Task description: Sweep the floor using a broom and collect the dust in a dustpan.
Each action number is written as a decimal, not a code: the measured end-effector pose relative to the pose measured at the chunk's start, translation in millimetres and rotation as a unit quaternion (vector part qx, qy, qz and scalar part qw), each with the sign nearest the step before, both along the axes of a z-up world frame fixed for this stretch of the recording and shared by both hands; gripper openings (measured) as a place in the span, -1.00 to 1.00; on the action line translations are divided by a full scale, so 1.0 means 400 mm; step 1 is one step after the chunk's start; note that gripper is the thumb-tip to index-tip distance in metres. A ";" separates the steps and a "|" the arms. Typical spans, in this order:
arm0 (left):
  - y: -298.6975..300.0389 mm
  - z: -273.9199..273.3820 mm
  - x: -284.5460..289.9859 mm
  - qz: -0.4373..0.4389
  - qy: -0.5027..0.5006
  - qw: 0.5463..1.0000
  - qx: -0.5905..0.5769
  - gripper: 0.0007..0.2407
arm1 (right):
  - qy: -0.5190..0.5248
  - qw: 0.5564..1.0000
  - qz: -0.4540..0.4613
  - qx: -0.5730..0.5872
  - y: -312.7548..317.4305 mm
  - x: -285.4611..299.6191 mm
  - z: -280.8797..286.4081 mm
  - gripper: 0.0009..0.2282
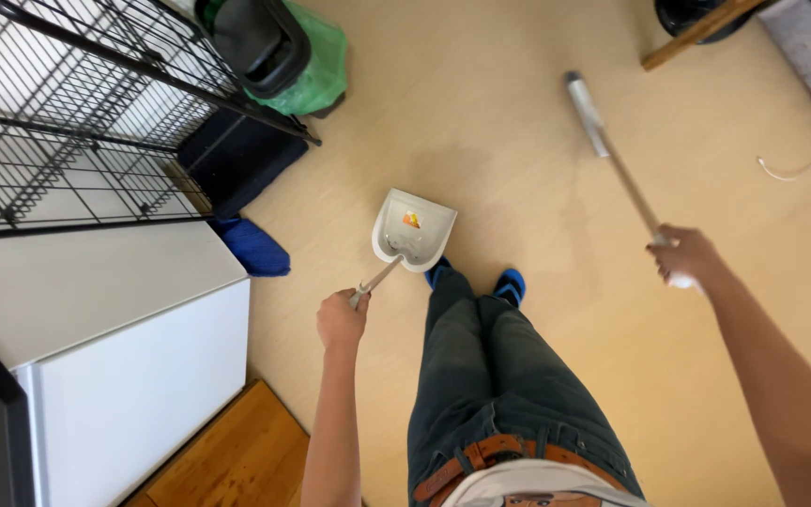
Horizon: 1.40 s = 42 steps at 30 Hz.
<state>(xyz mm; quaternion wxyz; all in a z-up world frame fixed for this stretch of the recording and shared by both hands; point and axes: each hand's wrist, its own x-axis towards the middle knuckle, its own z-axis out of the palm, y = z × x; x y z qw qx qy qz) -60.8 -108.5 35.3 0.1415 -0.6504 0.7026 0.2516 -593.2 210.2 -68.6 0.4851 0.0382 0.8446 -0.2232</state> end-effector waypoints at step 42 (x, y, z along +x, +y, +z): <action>-0.161 -0.028 0.365 0.251 0.072 0.963 0.067 -0.77 | 0.141 0.849 0.496 0.119 -0.805 0.206 -0.406 -0.75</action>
